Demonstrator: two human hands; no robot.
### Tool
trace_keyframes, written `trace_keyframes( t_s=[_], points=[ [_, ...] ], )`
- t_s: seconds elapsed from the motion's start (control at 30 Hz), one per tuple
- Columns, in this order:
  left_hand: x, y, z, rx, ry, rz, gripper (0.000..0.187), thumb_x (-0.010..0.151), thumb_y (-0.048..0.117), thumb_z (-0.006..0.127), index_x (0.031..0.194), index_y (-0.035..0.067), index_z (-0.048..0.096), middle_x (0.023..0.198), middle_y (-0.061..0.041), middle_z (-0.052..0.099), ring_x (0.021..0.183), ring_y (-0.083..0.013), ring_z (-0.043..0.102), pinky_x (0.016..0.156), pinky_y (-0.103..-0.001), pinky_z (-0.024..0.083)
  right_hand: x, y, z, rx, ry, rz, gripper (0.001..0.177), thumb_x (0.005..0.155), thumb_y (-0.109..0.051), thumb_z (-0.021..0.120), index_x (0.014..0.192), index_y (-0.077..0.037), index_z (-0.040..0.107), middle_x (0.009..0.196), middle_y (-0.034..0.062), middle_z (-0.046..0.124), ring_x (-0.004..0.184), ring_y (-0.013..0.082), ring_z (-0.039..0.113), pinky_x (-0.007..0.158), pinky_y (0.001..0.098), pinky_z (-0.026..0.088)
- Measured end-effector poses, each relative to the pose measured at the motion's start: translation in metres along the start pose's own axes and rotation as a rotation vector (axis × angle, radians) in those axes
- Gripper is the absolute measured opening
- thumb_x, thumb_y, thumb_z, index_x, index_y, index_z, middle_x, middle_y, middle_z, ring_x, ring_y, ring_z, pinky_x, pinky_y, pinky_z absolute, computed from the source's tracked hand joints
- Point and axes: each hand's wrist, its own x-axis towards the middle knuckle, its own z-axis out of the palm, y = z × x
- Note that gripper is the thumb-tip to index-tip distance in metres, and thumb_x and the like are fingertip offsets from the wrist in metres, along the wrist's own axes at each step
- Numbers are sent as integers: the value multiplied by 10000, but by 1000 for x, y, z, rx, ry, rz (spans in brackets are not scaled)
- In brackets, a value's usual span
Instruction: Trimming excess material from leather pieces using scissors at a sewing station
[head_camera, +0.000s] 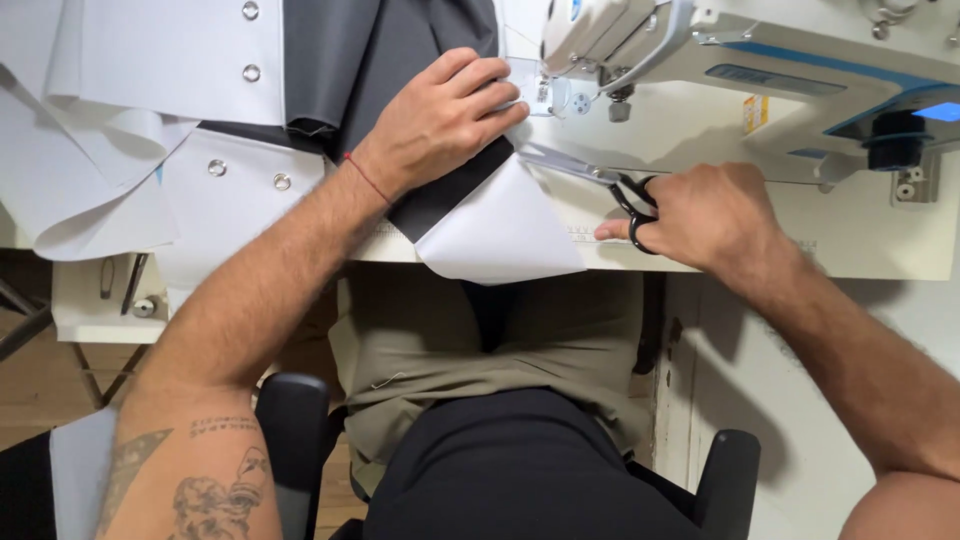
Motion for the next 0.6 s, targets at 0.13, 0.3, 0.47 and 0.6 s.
trace_keyframes(
  t_s=[0.13,0.3,0.47,0.6],
  points=[
    [-2,-1,-3,21,18,3,92,1087,69,642,1051,134,695,1010,-15,626,1064,-191,594,959,-317,487,5,-4,-6,-34,-26,30,913,869,-988,247,952,-221,736,698,19,747,659,220,723,632,339,542],
    [-7,-1,1,27,36,12,101,1080,58,641,1052,135,700,994,-7,620,1055,-187,586,952,-308,493,11,-8,5,-75,31,29,911,878,-991,251,897,-225,744,692,3,744,647,211,716,626,338,534],
    [-9,-1,3,8,60,4,122,1071,30,632,1031,130,689,975,-5,616,1047,-187,587,936,-302,503,18,-11,19,-174,170,31,899,893,-1002,248,790,-246,725,601,-36,696,548,173,677,562,301,497],
    [-10,-1,4,-44,45,-20,106,1079,42,624,1069,123,692,1019,-12,637,1080,-197,594,960,-323,502,18,-14,20,-143,111,41,866,918,-953,265,817,-225,724,594,-39,691,515,157,659,553,287,500]
  ],
)
